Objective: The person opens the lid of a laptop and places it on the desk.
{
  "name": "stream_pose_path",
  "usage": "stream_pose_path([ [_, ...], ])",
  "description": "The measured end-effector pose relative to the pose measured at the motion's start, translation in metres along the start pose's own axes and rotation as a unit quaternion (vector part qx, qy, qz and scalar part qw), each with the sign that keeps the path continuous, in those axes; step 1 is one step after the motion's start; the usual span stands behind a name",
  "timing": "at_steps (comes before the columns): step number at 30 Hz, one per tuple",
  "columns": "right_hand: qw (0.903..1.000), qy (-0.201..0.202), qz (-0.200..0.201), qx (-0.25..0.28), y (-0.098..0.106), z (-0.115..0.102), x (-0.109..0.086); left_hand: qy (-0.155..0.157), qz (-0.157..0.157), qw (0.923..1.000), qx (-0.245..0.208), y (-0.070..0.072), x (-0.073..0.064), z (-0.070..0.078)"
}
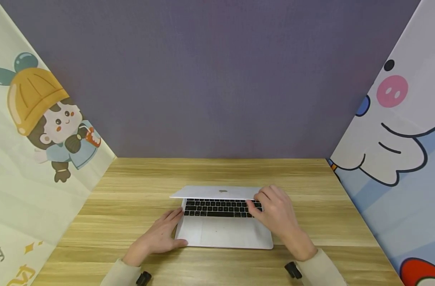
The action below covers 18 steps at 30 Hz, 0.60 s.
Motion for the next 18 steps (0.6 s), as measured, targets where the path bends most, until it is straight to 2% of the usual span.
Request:
stream_pose_path([
  [18,0.9978,-0.047,0.000,-0.047,-0.001,-0.001,0.014,0.016,-0.011,0.9998,0.001,0.000,0.002,0.001],
])
Point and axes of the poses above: each hand's wrist, its own x-axis towards the middle knuckle, its own y-axis out of the back of the hand, z = x × y, the point moved 2 cm from there along x, towards the middle knuckle, and after that the axes turned 11 degrees about -x, right-handed, at the moved point
